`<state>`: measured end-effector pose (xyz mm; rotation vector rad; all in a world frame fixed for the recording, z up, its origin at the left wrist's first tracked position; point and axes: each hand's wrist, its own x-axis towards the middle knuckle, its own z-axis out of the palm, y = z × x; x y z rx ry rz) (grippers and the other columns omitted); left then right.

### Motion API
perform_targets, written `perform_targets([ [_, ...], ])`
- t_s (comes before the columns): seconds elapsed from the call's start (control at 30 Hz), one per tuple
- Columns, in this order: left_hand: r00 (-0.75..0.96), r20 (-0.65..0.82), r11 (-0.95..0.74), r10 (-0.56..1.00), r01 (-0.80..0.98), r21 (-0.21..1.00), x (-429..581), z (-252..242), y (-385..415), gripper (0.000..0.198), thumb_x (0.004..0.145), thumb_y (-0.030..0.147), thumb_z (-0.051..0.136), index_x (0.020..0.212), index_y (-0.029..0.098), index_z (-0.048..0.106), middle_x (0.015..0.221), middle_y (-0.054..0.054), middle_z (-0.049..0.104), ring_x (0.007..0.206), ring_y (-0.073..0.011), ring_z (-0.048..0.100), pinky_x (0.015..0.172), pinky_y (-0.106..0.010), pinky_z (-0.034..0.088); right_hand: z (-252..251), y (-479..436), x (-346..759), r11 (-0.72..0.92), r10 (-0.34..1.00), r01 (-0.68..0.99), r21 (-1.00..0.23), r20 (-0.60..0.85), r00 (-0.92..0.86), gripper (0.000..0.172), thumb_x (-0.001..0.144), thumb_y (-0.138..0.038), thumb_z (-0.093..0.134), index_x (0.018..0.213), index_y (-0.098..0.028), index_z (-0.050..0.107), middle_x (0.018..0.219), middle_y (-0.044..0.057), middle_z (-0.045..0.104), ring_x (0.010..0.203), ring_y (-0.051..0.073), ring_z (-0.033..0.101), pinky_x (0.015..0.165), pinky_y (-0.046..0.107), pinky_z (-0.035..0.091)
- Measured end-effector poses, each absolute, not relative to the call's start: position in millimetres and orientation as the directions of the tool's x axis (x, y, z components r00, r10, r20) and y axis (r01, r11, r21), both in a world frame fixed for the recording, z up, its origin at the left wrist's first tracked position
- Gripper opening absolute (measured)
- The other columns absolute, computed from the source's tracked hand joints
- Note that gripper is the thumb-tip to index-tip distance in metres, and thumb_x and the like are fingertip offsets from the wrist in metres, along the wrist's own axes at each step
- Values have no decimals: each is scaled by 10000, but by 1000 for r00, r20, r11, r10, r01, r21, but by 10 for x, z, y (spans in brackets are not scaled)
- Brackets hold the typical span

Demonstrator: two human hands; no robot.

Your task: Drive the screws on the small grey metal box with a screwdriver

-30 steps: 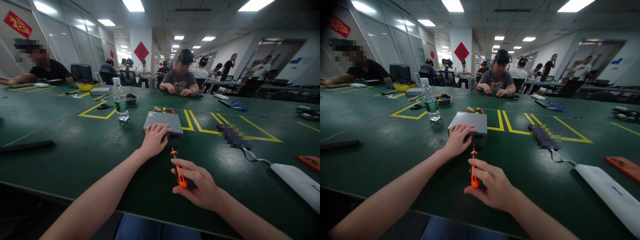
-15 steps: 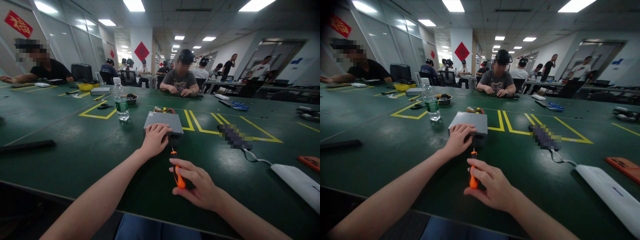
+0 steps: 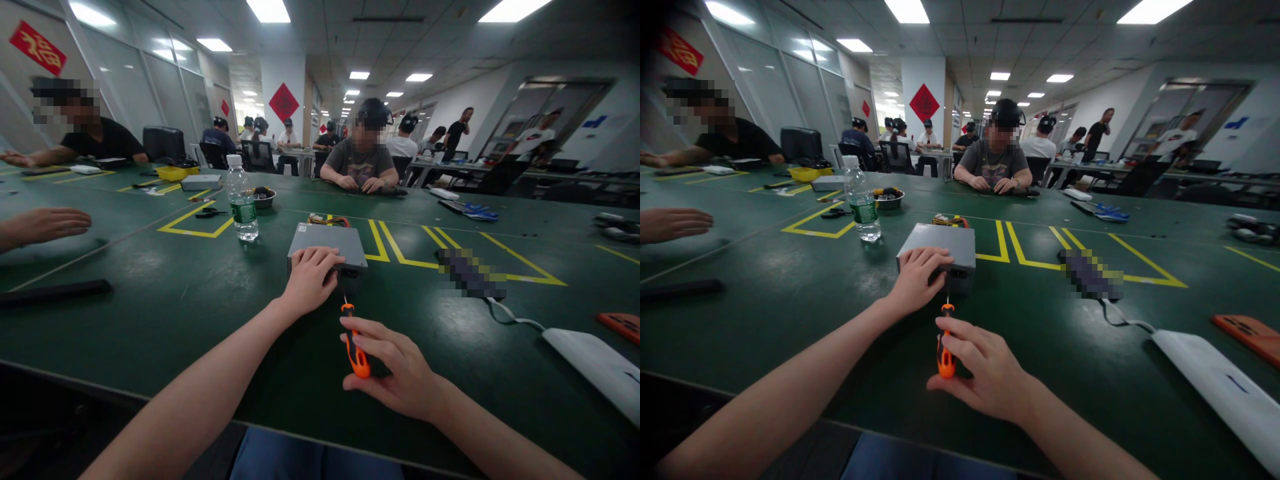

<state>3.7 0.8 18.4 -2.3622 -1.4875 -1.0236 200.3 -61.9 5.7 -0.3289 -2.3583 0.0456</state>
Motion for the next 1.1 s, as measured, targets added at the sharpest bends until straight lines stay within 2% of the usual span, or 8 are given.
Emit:
perform_targets([
  [0.13, 269, 634, -492, 725, 847, 203, 39, 184, 12, 276, 839, 189, 475, 1094, 256, 556, 1211, -9, 578, 1131, -200, 463, 923, -389, 289, 94, -640, 2008, 966, 251, 238, -104, 608, -753, 375, 907, -312, 434, 1227, -118, 415, 1227, 203, 512, 1117, 237, 548, 824, 344, 525],
  [0.3, 265, 628, -482, 732, 852, 202, 40, 180, 15, 272, 847, 190, 465, 1090, 258, 567, 1208, -17, 578, 1131, -205, 460, 927, -397, 291, 136, -652, 1977, 960, 208, 280, 21, 615, -760, 309, 921, -352, 434, 1149, -154, 499, 1182, 189, 555, 1019, 225, 601, 762, 328, 540],
  [0.43, 266, 627, -484, 732, 851, 203, 37, 180, 18, 278, 843, 187, 467, 1093, 258, 565, 1209, -18, 577, 1129, -207, 461, 924, -399, 293, 91, -632, 1968, 970, 213, 238, -50, 651, -729, 335, 906, -350, 477, 1171, -149, 437, 1200, 199, 555, 988, 206, 622, 758, 319, 542],
  [0.57, 267, 631, -486, 729, 850, 202, 37, 182, 17, 275, 842, 185, 470, 1091, 260, 559, 1212, -10, 578, 1126, -204, 464, 921, -397, 292, 76, -630, 1979, 963, 266, 229, -141, 613, -744, 392, 889, -366, 496, 1199, -143, 407, 1207, 189, 543, 1096, 221, 564, 819, 337, 525],
  [0.7, 265, 637, -489, 724, 849, 203, 37, 178, 14, 264, 844, 189, 473, 1082, 260, 560, 1214, -4, 577, 1131, -200, 462, 919, -389, 291, 120, -657, 1976, 965, 243, 257, -58, 569, -786, 341, 909, -308, 444, 1209, -147, 461, 1217, 184, 523, 1100, 227, 553, 808, 330, 524],
  [0.8, 268, 638, -492, 722, 847, 201, 30, 175, 15, 259, 849, 194, 471, 1085, 260, 556, 1214, -2, 578, 1131, -196, 463, 918, -386, 286, 113, -656, 1965, 964, 210, 267, 1, 616, -760, 284, 899, -322, 487, 1126, -152, 504, 1190, 183, 549, 1010, 217, 603, 767, 320, 538],
  [0.93, 266, 635, -488, 726, 849, 202, 28, 170, 21, 258, 854, 199, 470, 1090, 262, 552, 1214, -3, 581, 1133, -196, 462, 923, -385, 278, 49, -620, 1968, 970, 213, 239, -51, 653, -727, 337, 872, -357, 546, 1121, -151, 450, 1163, 181, 573, 953, 199, 630, 742, 307, 546],
  [1.1, 267, 647, -496, 715, 845, 199, 36, 165, 26, 253, 852, 194, 473, 1083, 255, 555, 1209, -8, 581, 1132, -199, 464, 914, -383, 285, 82, -629, 1981, 965, 253, 242, -100, 601, -758, 351, 901, -342, 469, 1176, -128, 428, 1178, 196, 550, 1047, 232, 587, 783, 346, 535],
])
